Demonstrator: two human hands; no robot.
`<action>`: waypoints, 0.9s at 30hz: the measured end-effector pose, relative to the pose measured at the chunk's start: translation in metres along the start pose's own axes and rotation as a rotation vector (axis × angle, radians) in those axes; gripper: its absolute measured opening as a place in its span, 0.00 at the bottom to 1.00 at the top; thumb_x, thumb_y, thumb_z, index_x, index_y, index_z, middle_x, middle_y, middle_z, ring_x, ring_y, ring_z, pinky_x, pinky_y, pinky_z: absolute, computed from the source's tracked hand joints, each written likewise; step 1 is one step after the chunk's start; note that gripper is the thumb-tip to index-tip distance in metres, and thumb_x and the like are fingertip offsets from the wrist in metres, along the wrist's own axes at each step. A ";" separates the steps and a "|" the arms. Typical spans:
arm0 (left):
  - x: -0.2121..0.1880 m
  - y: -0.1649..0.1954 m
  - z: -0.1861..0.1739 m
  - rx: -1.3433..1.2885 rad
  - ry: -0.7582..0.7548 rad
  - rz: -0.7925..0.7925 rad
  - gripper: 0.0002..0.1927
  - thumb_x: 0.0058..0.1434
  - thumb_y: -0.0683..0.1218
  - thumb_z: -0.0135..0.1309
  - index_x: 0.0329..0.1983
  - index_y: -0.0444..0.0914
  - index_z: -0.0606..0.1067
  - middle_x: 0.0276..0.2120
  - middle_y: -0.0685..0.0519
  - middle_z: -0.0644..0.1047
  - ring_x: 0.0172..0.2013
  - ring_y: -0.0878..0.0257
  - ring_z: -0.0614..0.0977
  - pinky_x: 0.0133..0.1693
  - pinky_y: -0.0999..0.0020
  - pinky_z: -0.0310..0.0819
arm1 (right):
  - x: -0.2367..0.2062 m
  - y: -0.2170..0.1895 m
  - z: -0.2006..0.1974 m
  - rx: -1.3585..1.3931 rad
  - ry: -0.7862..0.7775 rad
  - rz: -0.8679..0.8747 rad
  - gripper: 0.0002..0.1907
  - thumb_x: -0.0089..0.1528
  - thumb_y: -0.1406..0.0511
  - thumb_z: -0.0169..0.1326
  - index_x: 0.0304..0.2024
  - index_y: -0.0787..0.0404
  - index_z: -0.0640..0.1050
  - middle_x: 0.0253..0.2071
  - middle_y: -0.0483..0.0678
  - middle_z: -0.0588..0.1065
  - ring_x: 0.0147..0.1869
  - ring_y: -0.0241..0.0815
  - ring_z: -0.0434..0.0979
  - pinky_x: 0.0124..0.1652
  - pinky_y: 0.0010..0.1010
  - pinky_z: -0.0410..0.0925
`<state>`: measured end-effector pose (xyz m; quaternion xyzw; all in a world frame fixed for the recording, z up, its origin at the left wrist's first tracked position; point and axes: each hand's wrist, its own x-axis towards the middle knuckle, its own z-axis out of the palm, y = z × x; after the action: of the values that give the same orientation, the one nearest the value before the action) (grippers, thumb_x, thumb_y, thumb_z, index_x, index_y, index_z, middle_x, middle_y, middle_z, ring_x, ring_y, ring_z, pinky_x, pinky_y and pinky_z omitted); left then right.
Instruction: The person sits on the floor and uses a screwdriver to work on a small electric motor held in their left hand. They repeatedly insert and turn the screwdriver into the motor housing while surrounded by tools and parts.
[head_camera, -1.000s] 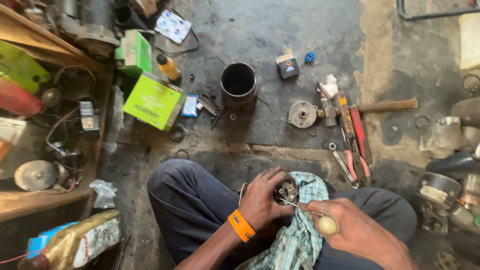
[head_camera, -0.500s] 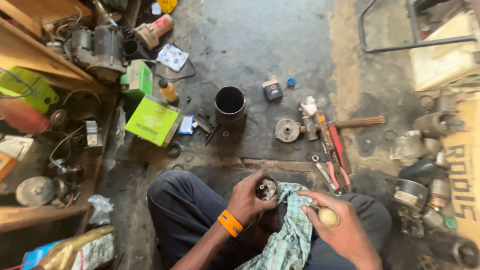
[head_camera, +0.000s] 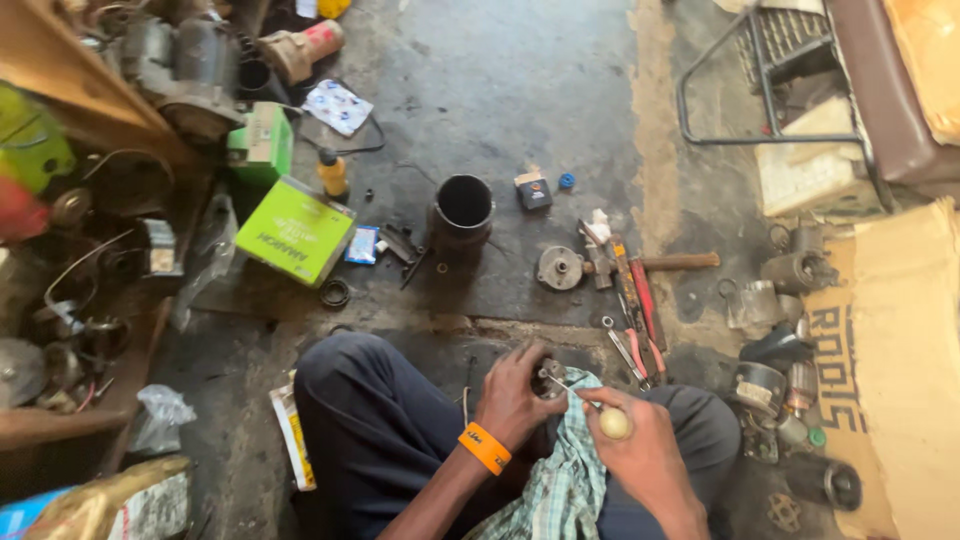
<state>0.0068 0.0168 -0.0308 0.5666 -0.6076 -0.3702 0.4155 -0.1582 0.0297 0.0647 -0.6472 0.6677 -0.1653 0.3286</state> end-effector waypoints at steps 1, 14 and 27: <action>0.000 0.001 -0.002 -0.009 -0.031 -0.046 0.33 0.45 0.50 0.68 0.54 0.37 0.73 0.53 0.42 0.77 0.52 0.41 0.77 0.54 0.50 0.71 | -0.001 0.001 0.002 0.016 0.033 -0.058 0.11 0.57 0.68 0.60 0.43 0.60 0.84 0.31 0.56 0.82 0.30 0.45 0.84 0.33 0.31 0.73; 0.002 -0.008 0.004 0.052 -0.059 -0.038 0.35 0.44 0.51 0.70 0.55 0.37 0.73 0.55 0.41 0.77 0.54 0.42 0.77 0.55 0.50 0.70 | -0.022 0.033 0.052 0.181 0.305 -0.212 0.13 0.56 0.72 0.60 0.44 0.64 0.83 0.33 0.52 0.83 0.32 0.36 0.82 0.34 0.27 0.72; 0.006 -0.002 -0.001 0.079 -0.091 -0.028 0.33 0.45 0.48 0.69 0.56 0.39 0.74 0.47 0.43 0.80 0.49 0.42 0.80 0.50 0.52 0.74 | -0.032 0.017 0.098 0.144 0.563 -0.146 0.14 0.59 0.75 0.55 0.48 0.66 0.80 0.42 0.58 0.82 0.45 0.54 0.84 0.42 0.36 0.74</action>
<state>0.0080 0.0107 -0.0318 0.5737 -0.6319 -0.3773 0.3595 -0.1085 0.0831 -0.0102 -0.5973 0.6708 -0.4083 0.1627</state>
